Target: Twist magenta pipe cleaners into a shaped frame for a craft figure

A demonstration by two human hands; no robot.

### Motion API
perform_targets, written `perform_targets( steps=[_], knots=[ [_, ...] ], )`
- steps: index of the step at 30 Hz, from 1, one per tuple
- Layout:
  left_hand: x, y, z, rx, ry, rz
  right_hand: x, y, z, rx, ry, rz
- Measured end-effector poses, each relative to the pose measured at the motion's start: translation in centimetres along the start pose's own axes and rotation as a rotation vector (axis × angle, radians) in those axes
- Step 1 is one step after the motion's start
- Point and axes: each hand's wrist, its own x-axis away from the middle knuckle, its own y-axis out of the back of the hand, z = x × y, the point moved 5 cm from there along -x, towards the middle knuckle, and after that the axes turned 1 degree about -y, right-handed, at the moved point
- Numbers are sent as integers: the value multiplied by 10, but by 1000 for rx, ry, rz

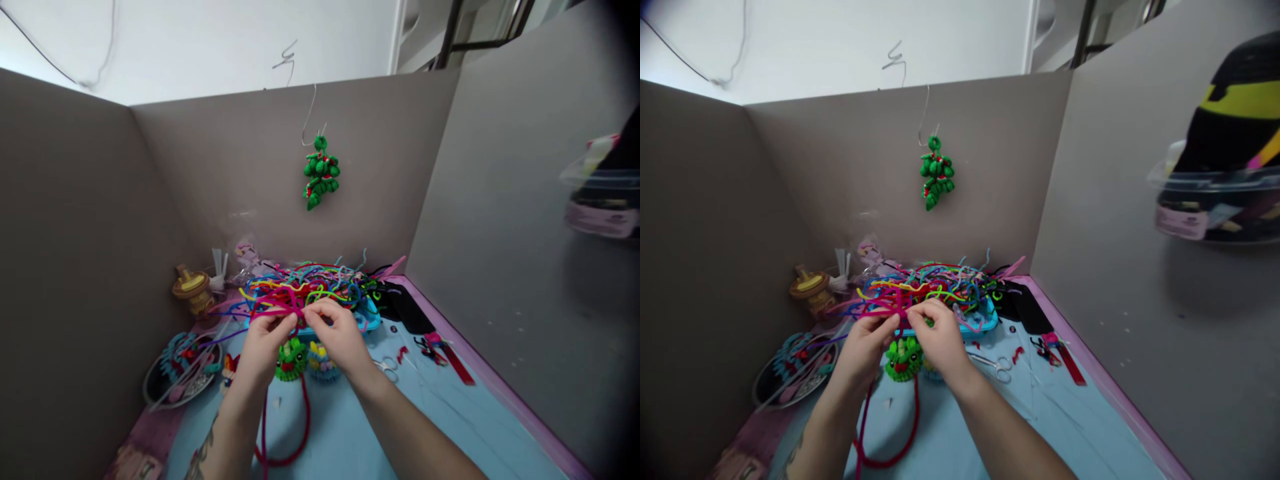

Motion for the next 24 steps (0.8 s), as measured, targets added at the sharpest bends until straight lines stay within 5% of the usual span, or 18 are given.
perform_targets(
  steps=[7,24],
  knots=[
    [2,-6,7,351,198,50,3,-5,0,39,-2,31],
    [2,-1,2,54,50,35,3,-4,5,160,108,60]
  ],
)
